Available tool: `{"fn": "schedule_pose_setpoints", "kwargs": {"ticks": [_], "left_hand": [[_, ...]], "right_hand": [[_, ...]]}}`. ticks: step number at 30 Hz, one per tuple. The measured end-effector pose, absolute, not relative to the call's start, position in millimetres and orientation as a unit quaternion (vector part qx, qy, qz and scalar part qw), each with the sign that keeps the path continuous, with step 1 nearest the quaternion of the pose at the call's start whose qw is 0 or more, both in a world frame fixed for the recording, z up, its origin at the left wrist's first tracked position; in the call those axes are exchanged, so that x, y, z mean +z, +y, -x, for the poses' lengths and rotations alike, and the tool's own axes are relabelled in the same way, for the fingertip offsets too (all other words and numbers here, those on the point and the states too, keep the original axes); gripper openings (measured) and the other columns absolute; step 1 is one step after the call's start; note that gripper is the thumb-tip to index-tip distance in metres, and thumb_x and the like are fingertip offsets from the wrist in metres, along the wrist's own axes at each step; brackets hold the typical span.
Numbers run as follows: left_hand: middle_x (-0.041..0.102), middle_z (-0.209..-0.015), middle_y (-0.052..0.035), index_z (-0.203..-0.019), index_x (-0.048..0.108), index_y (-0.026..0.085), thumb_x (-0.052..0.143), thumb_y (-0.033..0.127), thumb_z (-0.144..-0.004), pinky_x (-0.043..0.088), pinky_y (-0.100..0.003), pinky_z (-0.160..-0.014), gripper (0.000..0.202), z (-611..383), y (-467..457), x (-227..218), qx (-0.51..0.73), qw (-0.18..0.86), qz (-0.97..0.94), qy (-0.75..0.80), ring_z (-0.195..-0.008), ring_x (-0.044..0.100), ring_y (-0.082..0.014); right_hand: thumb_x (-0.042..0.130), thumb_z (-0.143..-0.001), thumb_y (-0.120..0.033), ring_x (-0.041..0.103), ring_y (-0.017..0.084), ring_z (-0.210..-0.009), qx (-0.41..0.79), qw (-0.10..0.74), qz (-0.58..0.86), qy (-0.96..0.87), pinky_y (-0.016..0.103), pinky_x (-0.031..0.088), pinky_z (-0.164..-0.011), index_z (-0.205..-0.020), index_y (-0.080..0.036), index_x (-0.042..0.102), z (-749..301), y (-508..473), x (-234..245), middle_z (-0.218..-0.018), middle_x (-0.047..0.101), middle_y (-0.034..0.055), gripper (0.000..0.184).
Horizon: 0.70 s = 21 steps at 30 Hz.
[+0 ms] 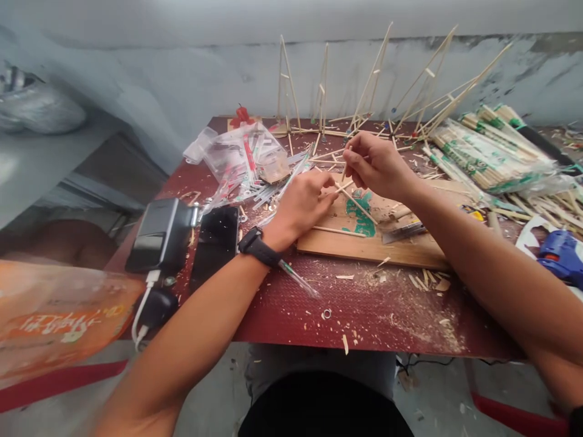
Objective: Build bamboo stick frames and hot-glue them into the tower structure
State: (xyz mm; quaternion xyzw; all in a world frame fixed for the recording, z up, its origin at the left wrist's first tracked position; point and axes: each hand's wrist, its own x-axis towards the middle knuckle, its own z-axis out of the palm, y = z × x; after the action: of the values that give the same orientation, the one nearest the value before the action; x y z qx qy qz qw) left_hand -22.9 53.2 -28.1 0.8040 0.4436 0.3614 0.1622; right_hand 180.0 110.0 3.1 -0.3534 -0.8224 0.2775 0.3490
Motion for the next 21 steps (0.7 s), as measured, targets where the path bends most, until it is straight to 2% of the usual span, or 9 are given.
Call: {"fn": "schedule_pose_setpoints", "kwargs": {"ticks": [6,11,21], "left_hand": [[0.071,-0.085,-0.0022,-0.086,0.058,0.022,0.071,0.011,-0.085,0.05,-0.033,-0.077,0.017,14.7,50.0,-26.4,0.394,0.217,-0.767,0.457,-0.077,0.064,-0.0161],[0.068,-0.082,0.0018,-0.089,0.048,0.024,0.07,0.006,-0.081,0.053,-0.029,-0.073,0.029,10.4,48.3,-25.3,0.415,0.272,-0.738,0.458,-0.075,0.068,-0.0141],[0.063,-0.078,0.0034,-0.085,0.043,0.025,0.068,0.002,-0.082,0.049,-0.031,-0.071,0.034,10.0,49.2,-27.0,0.412,0.251,-0.743,0.464,-0.073,0.064,-0.0132]], "right_hand": [[0.05,-0.108,-0.023,0.058,0.016,-0.062,0.133,0.302,0.349,-0.877,0.034,0.048,-0.065,-0.104,-0.024,0.056,-186.8,118.1,-7.5,-0.069,0.062,-0.0016,0.008],[0.049,-0.104,-0.02,0.056,0.015,-0.066,0.139,0.3,0.333,-0.883,0.03,0.044,-0.064,-0.1,-0.022,0.057,-186.5,121.0,-10.4,-0.071,0.062,-0.0003,0.009],[0.052,-0.101,-0.021,0.05,0.014,-0.065,0.135,0.308,0.309,-0.89,0.03,0.041,-0.064,-0.093,-0.024,0.05,-187.0,122.9,-12.2,-0.071,0.058,-0.0023,0.009]]}}
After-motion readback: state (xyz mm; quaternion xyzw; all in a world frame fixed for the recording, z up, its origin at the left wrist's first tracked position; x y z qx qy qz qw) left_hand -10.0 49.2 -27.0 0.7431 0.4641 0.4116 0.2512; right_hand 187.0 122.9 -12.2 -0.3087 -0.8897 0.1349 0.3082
